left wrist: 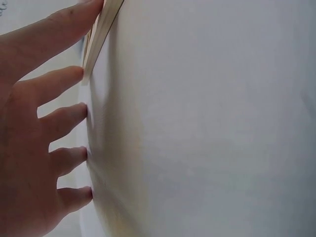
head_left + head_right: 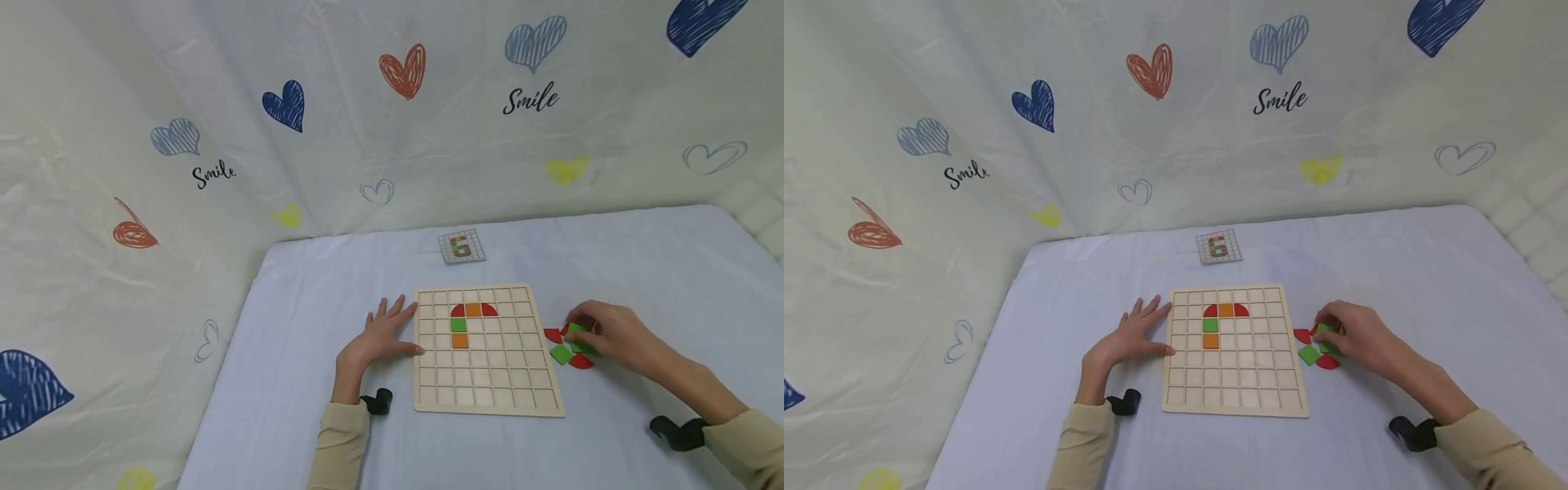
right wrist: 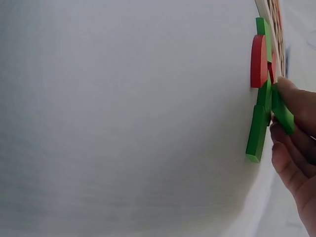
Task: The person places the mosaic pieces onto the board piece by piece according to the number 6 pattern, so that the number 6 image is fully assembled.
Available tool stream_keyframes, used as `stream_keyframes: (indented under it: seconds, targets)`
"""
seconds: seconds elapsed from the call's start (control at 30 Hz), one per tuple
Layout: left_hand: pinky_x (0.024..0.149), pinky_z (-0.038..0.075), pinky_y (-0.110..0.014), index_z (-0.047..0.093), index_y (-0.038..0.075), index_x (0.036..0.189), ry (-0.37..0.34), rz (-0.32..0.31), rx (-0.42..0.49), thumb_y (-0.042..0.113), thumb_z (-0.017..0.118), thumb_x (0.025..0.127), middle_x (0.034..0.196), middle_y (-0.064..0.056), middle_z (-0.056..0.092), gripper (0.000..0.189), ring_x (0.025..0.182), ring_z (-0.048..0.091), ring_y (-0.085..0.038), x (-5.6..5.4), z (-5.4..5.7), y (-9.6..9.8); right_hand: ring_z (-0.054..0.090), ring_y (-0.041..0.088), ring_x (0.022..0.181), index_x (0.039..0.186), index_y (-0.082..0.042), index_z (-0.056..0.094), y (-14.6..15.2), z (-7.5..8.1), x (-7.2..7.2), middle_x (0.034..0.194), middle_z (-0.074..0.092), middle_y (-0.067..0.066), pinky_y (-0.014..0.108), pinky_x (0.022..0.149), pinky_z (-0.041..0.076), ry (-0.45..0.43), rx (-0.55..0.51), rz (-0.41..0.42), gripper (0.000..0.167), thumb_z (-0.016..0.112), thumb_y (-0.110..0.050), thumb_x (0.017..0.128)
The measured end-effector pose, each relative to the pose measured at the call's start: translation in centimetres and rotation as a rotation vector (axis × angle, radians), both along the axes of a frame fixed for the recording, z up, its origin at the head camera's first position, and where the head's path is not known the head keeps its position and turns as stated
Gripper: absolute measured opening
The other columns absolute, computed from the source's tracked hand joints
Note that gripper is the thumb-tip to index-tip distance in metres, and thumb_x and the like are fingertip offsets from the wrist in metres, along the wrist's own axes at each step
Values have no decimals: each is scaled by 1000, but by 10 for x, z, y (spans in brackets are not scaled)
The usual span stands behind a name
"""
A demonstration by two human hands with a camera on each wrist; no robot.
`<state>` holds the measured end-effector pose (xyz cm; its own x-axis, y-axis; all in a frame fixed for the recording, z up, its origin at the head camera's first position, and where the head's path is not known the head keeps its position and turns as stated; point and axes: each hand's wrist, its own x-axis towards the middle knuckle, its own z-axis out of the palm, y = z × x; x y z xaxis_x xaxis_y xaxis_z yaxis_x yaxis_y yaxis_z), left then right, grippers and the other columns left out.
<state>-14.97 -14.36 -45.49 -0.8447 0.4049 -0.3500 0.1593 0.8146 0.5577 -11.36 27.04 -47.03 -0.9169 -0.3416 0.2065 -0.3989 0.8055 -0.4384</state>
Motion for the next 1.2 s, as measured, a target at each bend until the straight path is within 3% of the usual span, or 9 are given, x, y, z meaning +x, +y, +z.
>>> stream_keyframes:
  seconds: [0.13, 0.3, 0.43, 0.63, 0.77, 0.9, 1.0, 1.2]
  targets:
    - [126, 3, -65, 31, 20, 164, 1, 2, 5, 38, 80, 89, 174, -7, 14, 91, 160, -4, -41, 1, -1, 0, 55, -1, 71, 95, -5, 76, 2, -2, 0, 85, 72, -4, 21, 60, 55, 81, -18, 29, 32, 91, 1, 69]
    - [126, 3, -65, 31, 20, 164, 1, 2, 1, 38, 80, 89, 174, -7, 13, 91, 160, -4, -41, 1, -2, 0, 62, 2, 73, 95, -7, 78, 3, -1, 1, 87, 73, -4, 17, 63, 55, 106, -44, 57, 32, 91, 4, 67]
    - [126, 3, -66, 31, 19, 164, 3, 1, 5, 38, 80, 89, 174, -7, 13, 91, 160, -4, -42, 2, -1, 0, 68, 7, 80, 101, -5, 78, 1, 3, 3, 94, 75, -1, 18, 68, 58, 56, -81, 63, 34, 88, 5, 70]
    - [125, 4, -67, 31, 18, 163, 7, -7, 9, 38, 80, 89, 173, -8, 14, 91, 159, -3, -43, 2, 1, 0, 71, 17, 86, 112, 2, 75, -4, 8, 3, 103, 75, 6, 34, 73, 63, -76, -115, 72, 36, 82, 6, 77]
    - [125, 4, -67, 31, 18, 164, 4, -8, 0, 39, 79, 90, 174, -8, 13, 91, 159, -3, -43, 2, 1, 0, 68, 7, 81, 111, 1, 76, -9, 10, 2, 99, 74, 2, 31, 71, 63, -62, -108, 80, 35, 83, 4, 77]
    - [126, 3, -65, 31, 19, 164, 0, -4, -6, 39, 80, 90, 174, -7, 13, 91, 160, -4, -42, 1, 0, 1, 57, -2, 75, 106, -5, 78, -16, 9, 0, 93, 72, -6, 24, 67, 58, 10, -71, 97, 35, 89, -2, 74]
    - [126, 3, -65, 31, 19, 164, 1, 3, -12, 39, 80, 89, 174, -7, 13, 91, 160, -4, -41, 0, 0, 2, 59, 2, 76, 105, -9, 78, -22, 10, -2, 93, 71, -8, 25, 68, 58, 27, -73, 112, 34, 92, -8, 73]
    - [126, 2, -64, 31, 21, 164, -4, 9, -15, 39, 80, 89, 174, -5, 13, 92, 160, -4, -40, 0, 3, 2, 68, 15, 85, 106, -10, 77, -33, 14, -6, 99, 73, -4, 29, 72, 60, -53, -96, 128, 32, 91, -12, 77]
